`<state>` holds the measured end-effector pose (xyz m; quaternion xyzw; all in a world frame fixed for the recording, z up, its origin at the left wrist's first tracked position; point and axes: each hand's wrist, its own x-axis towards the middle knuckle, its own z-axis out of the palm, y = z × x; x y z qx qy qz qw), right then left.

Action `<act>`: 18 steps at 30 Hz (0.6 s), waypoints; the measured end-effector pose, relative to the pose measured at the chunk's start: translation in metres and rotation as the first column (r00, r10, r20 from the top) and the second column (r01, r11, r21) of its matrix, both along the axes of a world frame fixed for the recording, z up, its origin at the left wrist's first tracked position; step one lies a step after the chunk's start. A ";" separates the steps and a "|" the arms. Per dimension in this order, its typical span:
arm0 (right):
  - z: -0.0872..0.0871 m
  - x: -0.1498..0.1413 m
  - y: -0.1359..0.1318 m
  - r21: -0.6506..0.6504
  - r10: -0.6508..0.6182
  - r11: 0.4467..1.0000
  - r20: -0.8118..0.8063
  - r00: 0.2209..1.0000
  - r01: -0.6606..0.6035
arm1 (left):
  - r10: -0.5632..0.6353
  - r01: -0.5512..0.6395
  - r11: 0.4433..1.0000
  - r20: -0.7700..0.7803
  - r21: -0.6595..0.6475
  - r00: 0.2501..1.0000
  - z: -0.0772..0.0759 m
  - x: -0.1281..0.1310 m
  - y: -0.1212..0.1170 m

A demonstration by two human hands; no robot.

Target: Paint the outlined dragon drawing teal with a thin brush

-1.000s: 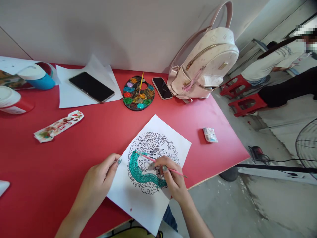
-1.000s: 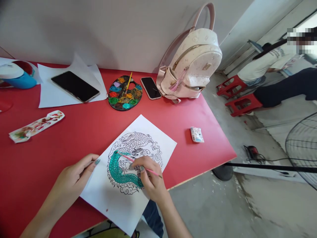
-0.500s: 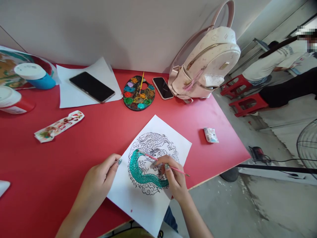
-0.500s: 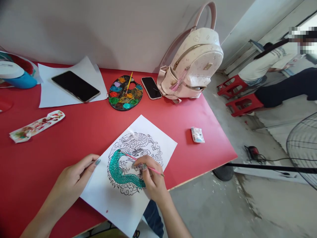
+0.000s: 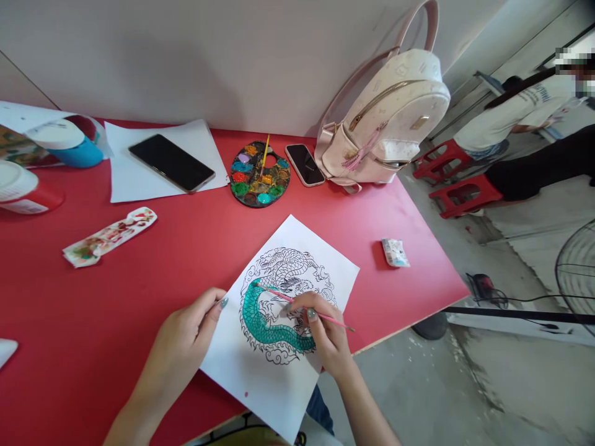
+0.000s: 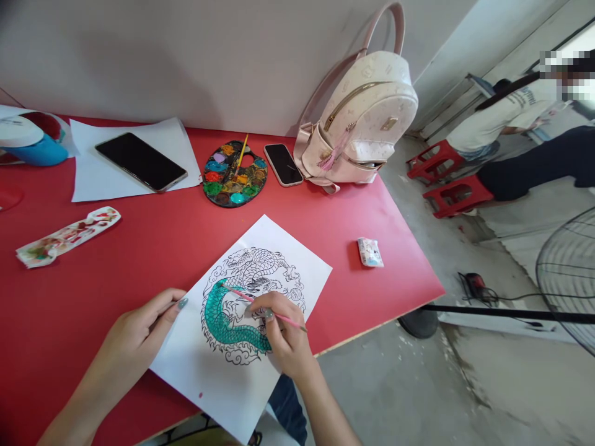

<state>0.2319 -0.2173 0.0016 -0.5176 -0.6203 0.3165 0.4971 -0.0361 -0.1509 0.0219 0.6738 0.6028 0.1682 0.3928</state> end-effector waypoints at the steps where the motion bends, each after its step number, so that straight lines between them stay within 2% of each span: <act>1: 0.000 0.000 0.000 -0.007 -0.007 1.000 0.010 1.000 0.007 | -0.001 0.001 1.000 0.003 0.006 1.000 0.001 0.001 0.001; 7: -0.002 -0.001 -0.002 -0.017 -0.063 0.998 0.046 0.997 0.064 | 0.001 -0.001 1.000 0.007 0.021 1.000 0.007 0.003 0.002; 14: -0.003 0.000 -0.003 0.017 -0.135 0.991 0.037 0.990 0.135 | 0.005 -0.005 1.000 0.011 0.013 1.000 0.004 0.001 0.001; 18: -0.002 0.001 -0.003 0.065 -0.075 0.995 -0.004 0.997 0.075 | 0.009 -0.009 1.000 0.025 0.021 1.000 0.002 0.001 0.000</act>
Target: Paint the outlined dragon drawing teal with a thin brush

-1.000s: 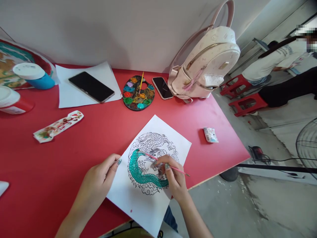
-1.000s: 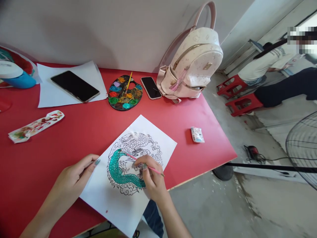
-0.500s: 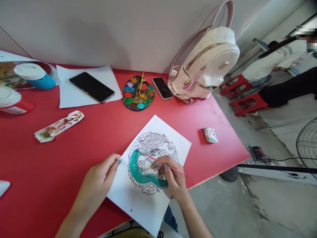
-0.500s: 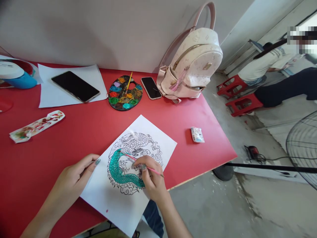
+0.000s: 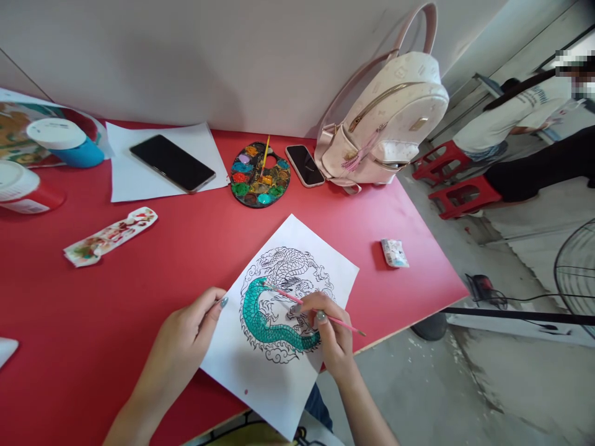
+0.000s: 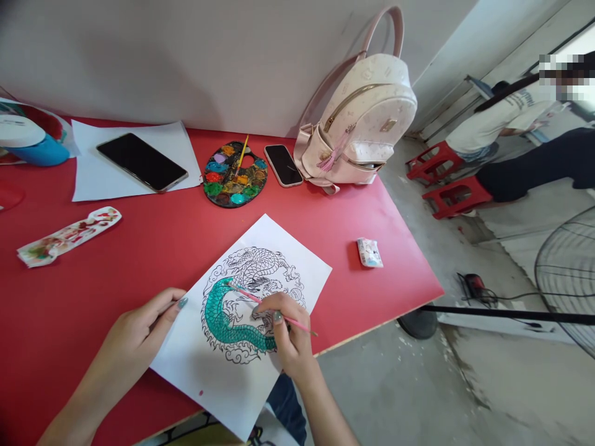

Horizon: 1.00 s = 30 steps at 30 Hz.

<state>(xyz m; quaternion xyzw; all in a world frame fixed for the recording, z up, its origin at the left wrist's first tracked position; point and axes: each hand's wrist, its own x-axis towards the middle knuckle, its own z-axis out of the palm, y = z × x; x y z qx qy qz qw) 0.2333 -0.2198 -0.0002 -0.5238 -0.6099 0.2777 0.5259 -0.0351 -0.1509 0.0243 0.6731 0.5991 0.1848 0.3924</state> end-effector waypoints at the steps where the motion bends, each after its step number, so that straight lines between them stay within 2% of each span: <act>1: 0.001 0.000 0.001 0.009 0.032 0.999 0.000 0.999 -0.032 | -0.001 0.001 1.000 0.004 0.003 1.000 -0.001 0.000 0.000; 5: 0.003 -0.001 0.003 -0.007 0.097 0.995 0.045 0.994 -0.096 | -0.004 0.004 1.000 0.000 0.008 1.000 -0.004 -0.001 -0.002; 9: 0.004 -0.003 0.003 -0.040 0.040 0.999 0.079 0.996 -0.037 | -0.003 0.003 1.000 -0.010 0.017 1.000 -0.006 -0.001 -0.002; 17: -0.002 -0.001 -0.004 0.003 -0.094 0.996 0.060 0.994 0.094 | -0.005 0.005 1.000 -0.014 -0.009 1.000 -0.005 -0.002 -0.002; 20: -0.001 0.000 -0.002 0.026 -0.013 1.000 0.028 1.000 0.012 | 0.002 -0.003 1.000 -0.010 -0.007 1.000 -0.008 -0.004 -0.003; 23: 0.002 -0.002 0.001 0.007 0.070 0.997 0.066 0.995 -0.071 | 0.007 -0.007 1.000 -0.001 0.014 1.000 -0.014 -0.006 -0.005; 30: -0.002 -0.004 -0.002 0.029 -0.063 0.998 0.114 0.991 0.060 | 0.014 -0.014 1.000 -0.012 0.018 1.000 -0.020 -0.009 -0.008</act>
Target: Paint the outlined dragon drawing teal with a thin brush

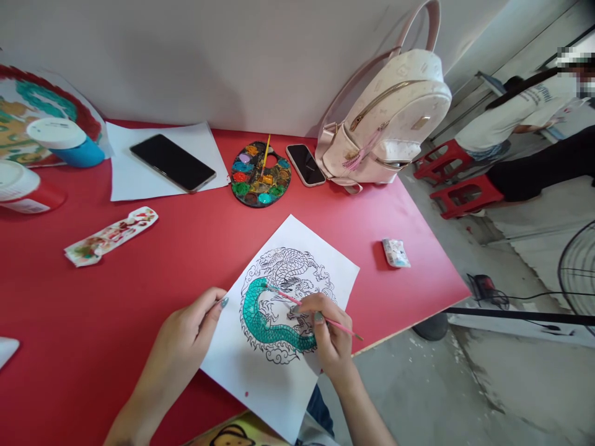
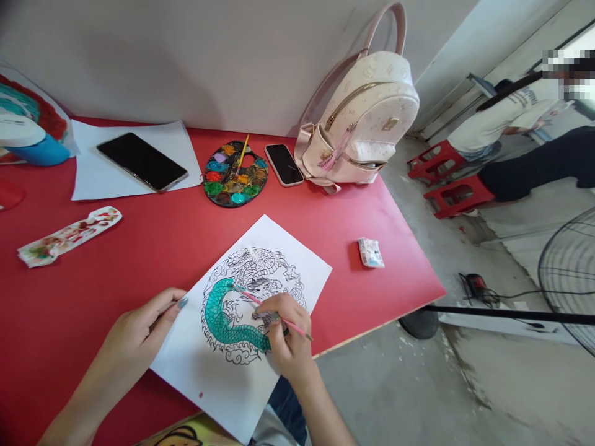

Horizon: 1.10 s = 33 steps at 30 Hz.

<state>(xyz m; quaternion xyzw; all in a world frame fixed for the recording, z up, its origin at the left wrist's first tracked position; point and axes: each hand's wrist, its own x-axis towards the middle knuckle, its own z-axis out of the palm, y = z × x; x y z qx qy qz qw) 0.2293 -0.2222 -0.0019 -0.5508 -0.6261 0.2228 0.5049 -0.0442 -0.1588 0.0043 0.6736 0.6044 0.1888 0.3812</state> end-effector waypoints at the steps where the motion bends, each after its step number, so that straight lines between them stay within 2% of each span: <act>1: -0.001 0.000 -0.001 0.006 -0.015 1.000 -0.004 1.000 0.015 | -0.001 0.001 1.000 0.001 -0.004 1.000 0.000 0.000 0.000; 6: -0.002 0.004 -0.004 0.009 -0.062 0.998 -0.048 0.997 0.062 | 0.001 0.000 1.000 0.013 -0.014 1.000 -0.002 -0.001 -0.002; 9: 0.000 0.004 -0.001 0.020 0.012 1.000 -0.071 0.997 -0.010 | -0.003 0.003 1.000 0.024 -0.001 1.000 -0.003 -0.001 -0.002; 11: 0.003 0.002 0.002 0.011 0.079 0.997 -0.036 0.996 -0.079 | -0.006 0.006 1.000 0.029 0.009 1.000 -0.002 -0.001 -0.001; 13: 0.005 0.001 0.004 0.001 0.091 0.996 -0.001 0.996 -0.091 | -0.007 0.007 1.000 0.028 0.012 1.000 -0.001 -0.001 0.000; 19: 0.000 0.001 -0.001 0.044 -0.066 0.997 0.005 0.998 0.066 | -0.006 0.006 1.000 0.019 0.007 1.000 0.000 0.000 0.002; 23: -0.002 0.002 -0.004 0.046 -0.097 0.994 -0.074 0.993 0.100 | -0.001 0.001 1.000 0.020 0.017 1.000 -0.003 -0.001 0.001; 26: 0.001 0.002 -0.001 0.073 0.006 0.997 -0.113 0.994 0.002 | -0.004 0.003 1.000 0.013 0.012 1.000 -0.003 -0.001 0.001; 29: 0.006 0.001 0.004 0.056 0.141 0.989 -0.049 0.989 -0.138 | 0.001 -0.002 1.000 0.010 0.024 1.000 -0.001 -0.001 0.001; 33: 0.008 -0.001 0.006 -0.009 0.161 0.987 0.043 0.986 -0.161 | 0.005 -0.005 1.000 0.014 0.027 1.000 0.001 0.000 0.001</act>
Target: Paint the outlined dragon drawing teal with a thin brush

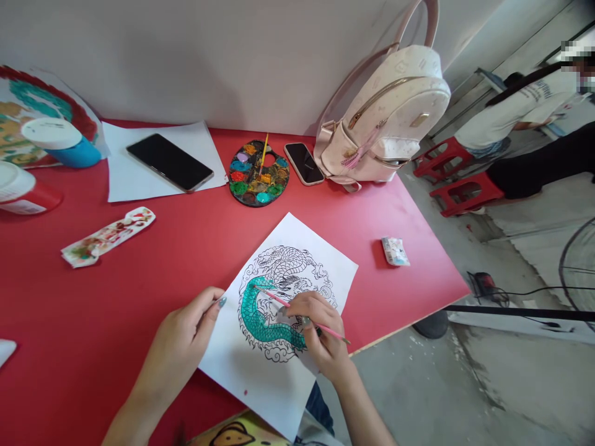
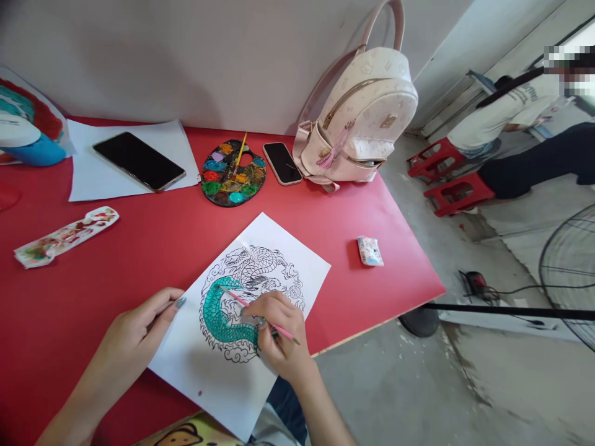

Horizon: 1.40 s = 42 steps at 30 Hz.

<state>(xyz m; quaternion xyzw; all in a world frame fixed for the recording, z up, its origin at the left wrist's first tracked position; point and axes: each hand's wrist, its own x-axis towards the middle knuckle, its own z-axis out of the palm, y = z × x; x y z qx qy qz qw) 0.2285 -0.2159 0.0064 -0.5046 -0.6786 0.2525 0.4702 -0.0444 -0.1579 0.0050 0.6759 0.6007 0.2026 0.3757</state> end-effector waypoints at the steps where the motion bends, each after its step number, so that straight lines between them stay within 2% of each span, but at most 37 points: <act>1: 0.000 0.000 0.000 -0.007 -0.016 1.000 0.015 1.000 0.016 | -0.001 0.001 1.000 0.001 -0.003 1.000 0.000 0.000 0.000; 10: -0.009 0.003 -0.008 0.038 -0.235 0.971 -0.025 0.972 0.236 | -0.003 0.003 1.000 0.004 -0.024 1.000 -0.002 0.001 0.000; 14: -0.007 0.003 -0.008 0.046 -0.168 0.984 -0.069 0.983 0.172 | -0.007 0.007 1.000 0.003 -0.021 1.000 0.001 0.001 0.000; 17: -0.003 0.001 -0.004 0.052 -0.078 0.995 -0.031 0.996 0.080 | -0.016 0.016 1.000 0.009 -0.012 1.000 0.005 0.003 0.002; 19: -0.002 0.000 -0.002 0.054 -0.066 0.996 -0.002 0.998 0.066 | -0.017 0.017 1.000 0.014 -0.004 1.000 0.006 0.004 0.003; 24: -0.006 -0.002 -0.002 0.041 -0.144 0.989 0.026 0.989 0.142 | -0.013 0.013 1.000 0.018 -0.003 1.000 0.003 0.002 0.001; 32: -0.010 0.002 -0.008 0.064 -0.264 0.962 -0.033 0.964 0.266 | -0.018 0.018 0.999 0.006 -0.032 1.000 -0.001 0.000 0.001; 35: -0.007 0.002 -0.007 0.086 -0.214 0.972 -0.072 0.974 0.220 | -0.017 0.017 0.999 0.014 -0.039 1.000 -0.001 0.001 0.001; 39: 0.001 -0.001 -0.002 0.100 -0.050 0.994 -0.018 0.999 0.051 | -0.009 0.009 1.000 0.015 -0.015 1.000 -0.001 0.000 0.000; 42: 0.002 -0.002 0.000 0.077 -0.030 0.997 0.026 0.999 0.028 | -0.010 0.010 1.000 0.014 -0.010 1.000 0.000 0.000 0.000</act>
